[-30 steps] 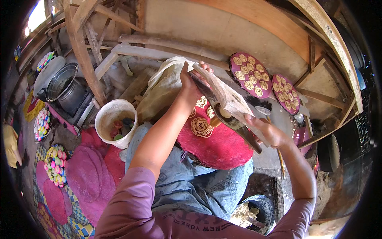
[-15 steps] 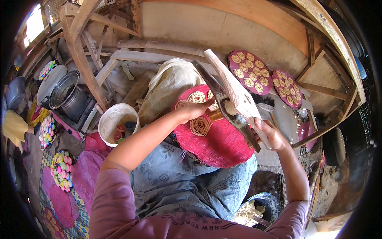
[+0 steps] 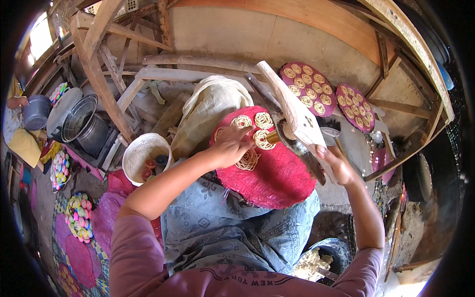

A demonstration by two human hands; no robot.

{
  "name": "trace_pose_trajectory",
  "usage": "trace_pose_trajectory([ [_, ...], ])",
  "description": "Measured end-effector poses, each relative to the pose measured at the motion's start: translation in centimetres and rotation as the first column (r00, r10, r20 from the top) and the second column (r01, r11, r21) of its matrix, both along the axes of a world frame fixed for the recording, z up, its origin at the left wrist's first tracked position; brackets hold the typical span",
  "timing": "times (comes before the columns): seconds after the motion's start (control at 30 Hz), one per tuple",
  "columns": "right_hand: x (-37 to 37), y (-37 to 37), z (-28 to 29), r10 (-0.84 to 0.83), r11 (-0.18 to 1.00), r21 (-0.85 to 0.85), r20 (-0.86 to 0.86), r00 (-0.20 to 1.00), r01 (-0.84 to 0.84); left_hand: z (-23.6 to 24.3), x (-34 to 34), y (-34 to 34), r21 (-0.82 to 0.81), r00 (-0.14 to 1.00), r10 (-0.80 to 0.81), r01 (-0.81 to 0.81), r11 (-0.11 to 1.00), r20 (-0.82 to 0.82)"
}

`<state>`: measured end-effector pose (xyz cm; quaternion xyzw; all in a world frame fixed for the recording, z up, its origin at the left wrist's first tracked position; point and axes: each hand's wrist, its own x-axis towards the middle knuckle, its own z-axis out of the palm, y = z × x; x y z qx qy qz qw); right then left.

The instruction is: The person scoops dough from a basket and loads it into a handheld press. They then extrude the dough into spiral shapes onto a red mat, repeating the process to form multiple spirals. The person occasionally adjusts the mat and continues pressing dough until the mat is filled.

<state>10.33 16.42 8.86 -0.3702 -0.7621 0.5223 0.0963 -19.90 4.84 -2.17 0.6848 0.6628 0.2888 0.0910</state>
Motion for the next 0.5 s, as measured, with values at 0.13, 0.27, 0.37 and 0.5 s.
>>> trace_pose_trajectory([
  [0.13, 1.0, -1.3, 1.8, 0.039, 0.998, 0.050, -0.079, 0.996, -0.035, 3.3, 0.1, -1.1, 0.195, 0.817, 0.171, -0.074, 0.978, -0.550],
  [0.27, 1.8, -2.7, 3.4, 0.093, 0.995, -0.009, -0.186, 0.978, -0.096, 9.0, -1.4, 2.8, 0.315, 0.344, -0.286, -0.030, 0.949, 0.894],
  [0.37, 2.9, -3.3, 4.3, 0.128, 0.990, -0.024, -0.216, 0.968, -0.136, 9.4, -2.1, 5.1, 0.343, 0.445, -0.337, 0.070, 0.937, 0.830],
  [0.5, 5.9, -4.3, 3.8, 0.025, 1.000, 0.007, -0.365, 0.931, -0.024, 4.3, -0.4, 6.0, 0.468, 0.938, -0.126, 0.274, 0.840, -0.323],
])
